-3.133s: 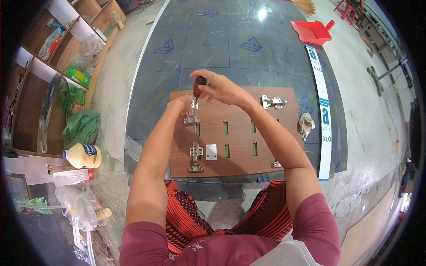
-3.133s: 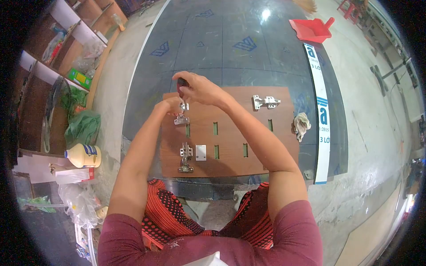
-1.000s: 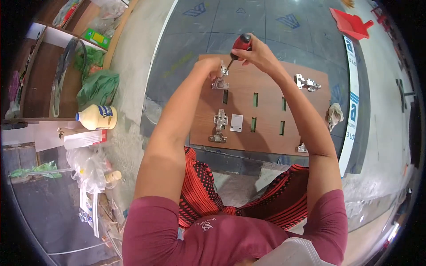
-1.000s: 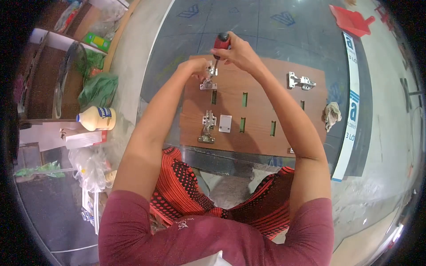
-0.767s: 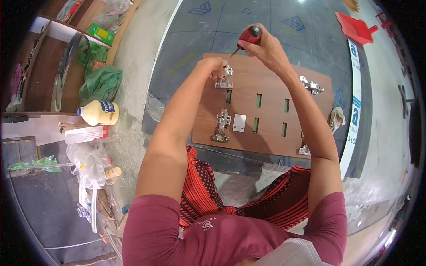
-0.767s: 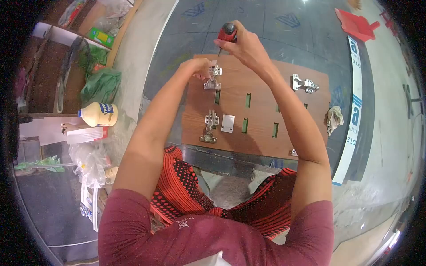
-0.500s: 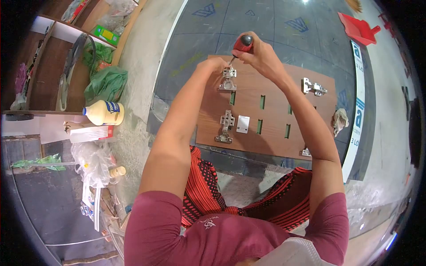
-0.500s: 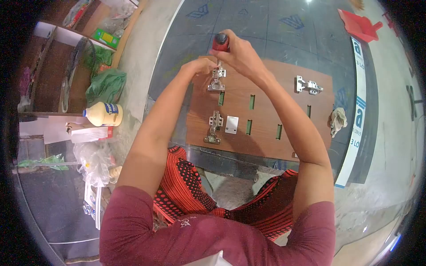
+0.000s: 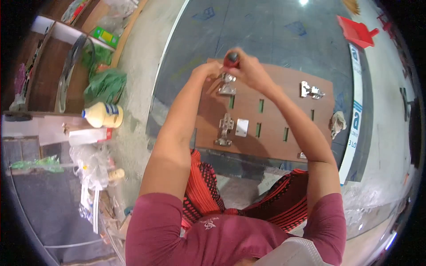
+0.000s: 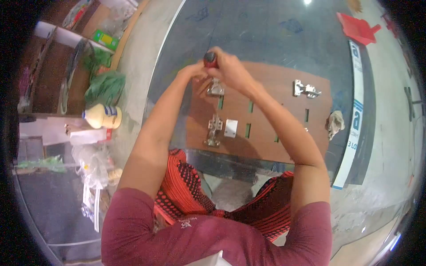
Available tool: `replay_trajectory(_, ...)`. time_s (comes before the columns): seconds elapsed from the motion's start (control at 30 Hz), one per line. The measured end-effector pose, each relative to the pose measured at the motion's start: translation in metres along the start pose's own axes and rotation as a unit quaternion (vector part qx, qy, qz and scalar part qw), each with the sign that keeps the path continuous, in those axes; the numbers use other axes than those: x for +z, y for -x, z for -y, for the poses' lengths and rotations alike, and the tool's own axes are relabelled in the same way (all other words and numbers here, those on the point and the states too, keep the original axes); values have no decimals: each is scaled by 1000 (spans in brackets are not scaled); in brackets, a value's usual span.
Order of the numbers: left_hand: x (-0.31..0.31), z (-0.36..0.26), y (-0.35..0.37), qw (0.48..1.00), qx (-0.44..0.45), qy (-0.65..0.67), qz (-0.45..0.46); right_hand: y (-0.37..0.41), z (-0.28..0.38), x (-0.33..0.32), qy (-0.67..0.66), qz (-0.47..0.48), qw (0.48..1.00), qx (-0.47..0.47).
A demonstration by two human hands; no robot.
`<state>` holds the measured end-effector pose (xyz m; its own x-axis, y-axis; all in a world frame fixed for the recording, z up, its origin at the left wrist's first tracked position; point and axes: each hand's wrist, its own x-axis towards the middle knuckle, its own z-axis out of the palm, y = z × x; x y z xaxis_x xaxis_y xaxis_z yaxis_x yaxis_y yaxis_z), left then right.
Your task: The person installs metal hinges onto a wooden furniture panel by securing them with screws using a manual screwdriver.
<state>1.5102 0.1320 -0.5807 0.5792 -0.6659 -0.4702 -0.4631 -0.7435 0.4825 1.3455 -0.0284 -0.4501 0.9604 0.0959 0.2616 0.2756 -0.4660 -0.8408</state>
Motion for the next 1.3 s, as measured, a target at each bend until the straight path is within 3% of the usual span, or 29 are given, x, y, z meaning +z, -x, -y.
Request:
replay_trajectory(0.03, 2, 2, -8, 989, 111, -48, -84, -2, -4, -3, 0, 7, 1000, 1)
replay_trajectory(0.07, 8, 16, -17, 974, 160, -69, -145, -2, 1, -8, 7, -1, 1000, -6)
replay_trajectory(0.1, -17, -6, -59, 964, 196, -78, -162, 1, 10, -8, 15, -11, 1000, -11)
replay_trajectory(0.2, -14, -4, -50, 956, 235, -76, -157, -5, 14, -5, 54, -33, 998, 11)
replay_trajectory(0.3, -9, 0, -43, 967, 213, -62, -129, -9, 13, -1, 64, -37, 997, 5)
replay_trajectory(0.37, -5, 1, -39, 976, 179, -49, -114, -15, 13, -3, -72, 15, 997, 26)
replay_trajectory(0.6, 3, 7, -21, 996, 77, -2, -52, -22, 14, -11, -97, 89, 991, 2)
replay_trajectory(0.67, -1, 8, -20, 998, 50, 10, -29, -22, 18, -10, 0, 16, 997, 73)
replay_trajectory(0.8, 0, 4, -18, 999, -6, 34, 17, -23, 19, -5, 19, -45, 994, 94)
replay_trajectory(0.87, -2, 9, -12, 997, -34, 47, 42, -23, 19, -8, -54, -50, 997, -18)
replay_trajectory(0.93, 3, 11, -11, 994, -63, 59, 65, -28, 17, -7, -32, -47, 998, -32)
replay_trajectory(1.0, 4, 16, -14, 995, -54, 50, 72, -28, 17, -5, -10, -45, 998, -48)
replay_trajectory(1.07, 9, 23, -16, 996, -35, 33, 76, -25, 33, -10, 88, -34, 995, 42)
replay_trajectory(1.2, 13, 32, -24, 996, 5, 0, 84, -25, 29, -6, 52, -60, 996, 47)
replay_trajectory(1.27, 13, 39, -31, 995, 26, -14, 91, -28, 22, -6, -11, -24, 998, -55)
replay_trajectory(1.3, 19, 40, -35, 995, 36, -21, 95, -29, 18, -6, -11, -24, 998, -54)
